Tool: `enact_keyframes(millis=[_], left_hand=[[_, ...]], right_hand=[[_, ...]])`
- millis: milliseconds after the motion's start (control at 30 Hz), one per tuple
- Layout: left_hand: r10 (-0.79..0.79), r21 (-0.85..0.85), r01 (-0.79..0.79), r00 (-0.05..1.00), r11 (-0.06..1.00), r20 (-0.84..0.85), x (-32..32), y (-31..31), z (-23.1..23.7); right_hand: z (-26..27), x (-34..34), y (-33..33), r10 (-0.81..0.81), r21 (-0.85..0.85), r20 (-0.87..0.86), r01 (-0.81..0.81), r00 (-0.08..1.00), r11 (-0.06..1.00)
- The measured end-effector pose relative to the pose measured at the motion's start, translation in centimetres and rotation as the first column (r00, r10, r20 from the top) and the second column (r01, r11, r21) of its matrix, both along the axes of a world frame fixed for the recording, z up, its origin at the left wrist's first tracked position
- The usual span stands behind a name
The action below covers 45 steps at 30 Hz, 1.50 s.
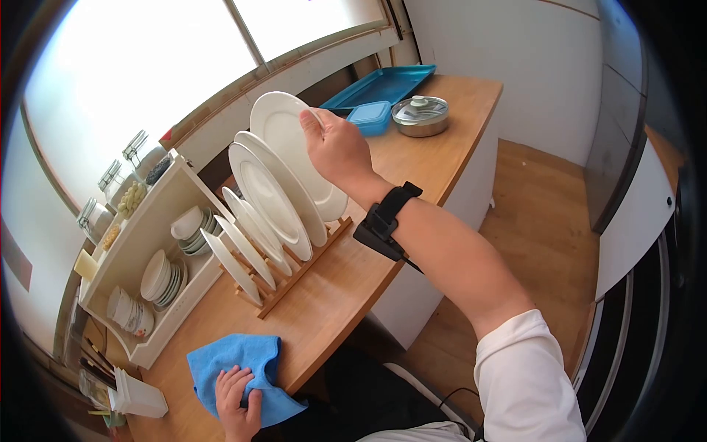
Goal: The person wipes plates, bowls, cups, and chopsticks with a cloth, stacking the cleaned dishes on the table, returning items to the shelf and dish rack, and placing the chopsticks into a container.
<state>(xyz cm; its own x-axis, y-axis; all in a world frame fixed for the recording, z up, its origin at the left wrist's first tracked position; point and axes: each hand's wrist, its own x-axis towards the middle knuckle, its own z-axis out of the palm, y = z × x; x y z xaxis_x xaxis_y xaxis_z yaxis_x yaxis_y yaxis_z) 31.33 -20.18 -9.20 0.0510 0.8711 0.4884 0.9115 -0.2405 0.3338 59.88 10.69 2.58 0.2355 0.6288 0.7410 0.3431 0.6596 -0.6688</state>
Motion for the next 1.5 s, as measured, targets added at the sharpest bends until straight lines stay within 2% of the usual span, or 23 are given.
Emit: enact_keyframes(millis=[333, 433, 500, 600, 833, 933, 1000, 1067, 1167, 1233, 1300, 1333, 1367, 1400, 1433, 1500], left_hand=[[-0.007, 0.014, 0.007, 1.0, 1.0, 0.012, 0.1, -0.1, 0.2], [-0.011, 0.014, 0.011, 0.999, 1.0, 0.032, 0.4, -0.1, 0.5], [-0.002, 0.01, 0.001, 1.0, 1.0, 0.026, 0.5, -0.2, 0.7], [0.005, 0.006, -0.005, 1.0, 1.0, 0.018, 0.4, -0.1, 0.8], [-0.012, 0.028, 0.013, 1.0, 1.0, -0.017, -0.6, -0.2, 0.2], [-0.021, 0.03, 0.021, 1.0, 0.999, -0.008, -0.8, -0.2, 0.1], [-0.021, 0.034, 0.02, 1.0, 0.999, 0.004, -0.9, -0.2, 0.1], [-0.017, 0.042, 0.017, 1.0, 0.999, 0.018, -0.8, -0.3, 0.5], [-0.041, 0.017, 0.042, 0.998, 0.999, -0.056, -0.1, -0.3, 1.6], [0.006, 0.028, -0.002, 0.991, 1.0, -0.133, 0.5, -0.4, 2.2], [0.021, 0.037, -0.016, 0.991, 0.999, -0.133, -0.3, -0.1, 1.1], [0.014, 0.038, -0.009, 0.991, 0.999, -0.136, -0.9, 0.0, 0.5], [0.003, 0.075, 0.007, 0.992, 0.997, -0.125, -1.2, 0.1, 0.6], [0.031, 0.083, -0.021, 0.993, 0.996, -0.115, -1.4, 0.0, 0.4], [0.057, 0.092, -0.06, 0.998, 0.994, 0.033, -1.6, -0.1, 0.2], [0.063, 0.1, -0.101, 0.943, 0.99, 0.327, -0.6, -0.6, 1.4]], right_hand=[[-0.5, -1.3, 1.3, 0.115, -0.073, -0.078, -0.121, 0.99, 0.99], [-0.7, -1.2, 1.3, 0.156, -0.049, -0.097, -0.161, 0.983, 0.986], [-0.8, -1.5, 1.1, 0.117, -0.008, -0.023, -0.118, 0.993, 0.993], [-0.4, -2.1, 0.1, 0.136, 0.014, 0.055, -0.136, 0.989, 0.991], [-1.8, -3.1, 1.9, 0.229, 0.084, -0.031, -0.226, 0.973, 0.971], [-2.2, -3.0, 1.9, 0.267, 0.029, -0.085, -0.265, 0.96, 0.964], [-1.9, -2.4, 0.4, 0.385, -0.141, -0.251, -0.426, 0.888, 0.893], [-2.4, -1.7, 0.2, 0.413, -0.171, -0.252, -0.461, 0.875, 0.871], [-2.9, -0.8, -0.2, 0.444, -0.202, -0.249, -0.495, 0.861, 0.845], [-2.9, -0.4, -0.9, 0.349, -0.168, -0.158, -0.374, 0.924, 0.912], [-3.7, 0.2, -0.1, 0.111, 0.014, -0.058, -0.11, 0.992, 0.994], [-3.4, 0.5, -0.9, 0.1, 0.105, -0.084, -0.091, 0.991, 0.99], [-2.9, 0.8, -2.5, 0.091, 0.193, -0.11, -0.069, 0.99, 0.979], [-2.7, 0.9, -4.9, 0.149, 0.238, -0.084, -0.125, 0.985, 0.963], [-2.7, 1.1, -7.4, 0.202, 0.282, -0.055, -0.179, 0.978, 0.943], [-4.5, 0.8, -12.2, 0.371, 0.141, 0.053, -0.375, 0.927, 0.916]])
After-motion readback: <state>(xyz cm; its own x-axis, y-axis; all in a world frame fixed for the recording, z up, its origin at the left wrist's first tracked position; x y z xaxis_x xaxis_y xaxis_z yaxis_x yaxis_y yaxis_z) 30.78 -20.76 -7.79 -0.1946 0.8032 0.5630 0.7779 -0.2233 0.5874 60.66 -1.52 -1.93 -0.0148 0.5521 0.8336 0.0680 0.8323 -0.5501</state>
